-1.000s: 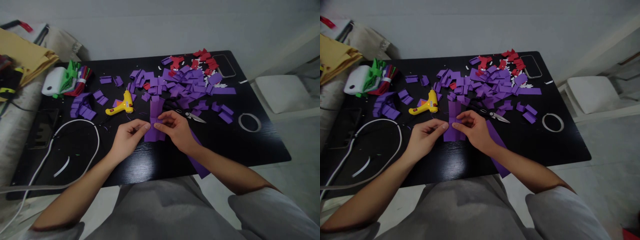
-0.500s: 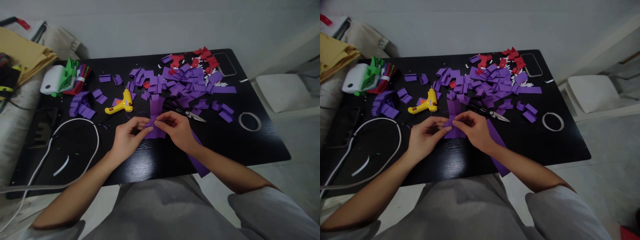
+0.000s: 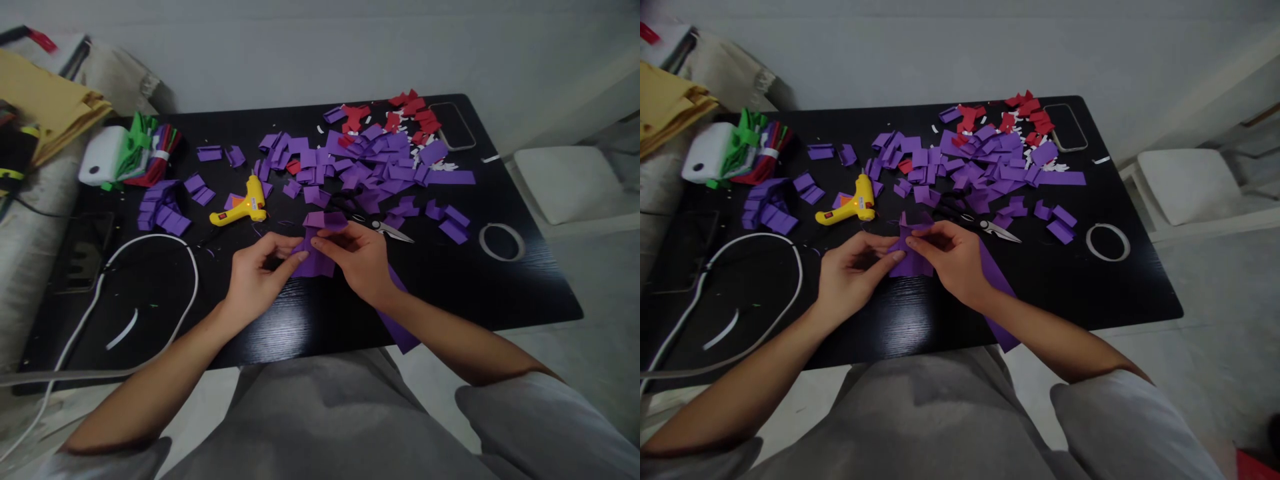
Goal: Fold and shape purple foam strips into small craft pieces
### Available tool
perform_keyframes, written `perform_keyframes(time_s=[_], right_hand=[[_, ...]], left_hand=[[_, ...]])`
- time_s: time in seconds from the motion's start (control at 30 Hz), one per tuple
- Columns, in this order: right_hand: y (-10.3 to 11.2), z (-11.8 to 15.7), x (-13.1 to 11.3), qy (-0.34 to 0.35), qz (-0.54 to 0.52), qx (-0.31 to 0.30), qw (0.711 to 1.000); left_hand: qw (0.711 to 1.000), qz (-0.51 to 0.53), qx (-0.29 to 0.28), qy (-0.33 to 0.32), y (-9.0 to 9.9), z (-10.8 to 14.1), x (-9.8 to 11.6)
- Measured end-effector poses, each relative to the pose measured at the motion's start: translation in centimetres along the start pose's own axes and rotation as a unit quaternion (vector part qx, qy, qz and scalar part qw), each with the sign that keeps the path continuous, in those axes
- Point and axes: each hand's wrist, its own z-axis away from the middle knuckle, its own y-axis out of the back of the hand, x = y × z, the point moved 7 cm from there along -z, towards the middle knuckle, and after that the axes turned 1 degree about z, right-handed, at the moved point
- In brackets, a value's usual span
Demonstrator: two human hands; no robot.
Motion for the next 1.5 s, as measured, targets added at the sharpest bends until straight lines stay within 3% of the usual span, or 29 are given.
perform_keyframes(time_s=[0.43,0.57,1.07,1.3,1.5], right_hand=[[0.1,0.3,-0.3,0.023,0.038,0.016,0.999],[0.0,0.3,-0.2,0.019,0.031,0.016,0.999],[-0.3,0.0,0.1,0.015,0.004,-0.005,1.0],[-0.3,-0.4,0.3,-0.037,-0.006,-0.035,0.999],[-0.1,-0.4,0.1,-0.019,0.012,-0.029,0.999]], left_hand=[[0.995,0.095,-0.021,0.035,-0.7,-0.3,0.0],[0.995,0.095,-0.006,0.025,-0.7,-0.4,0.1],[0.988,0.122,0.034,0.088,-0.3,-0.4,-0.7],[0.986,0.113,0.053,0.108,0.4,-0.8,-1.0],[0.984,0.124,0.054,0.116,0.2,-0.7,-0.9]])
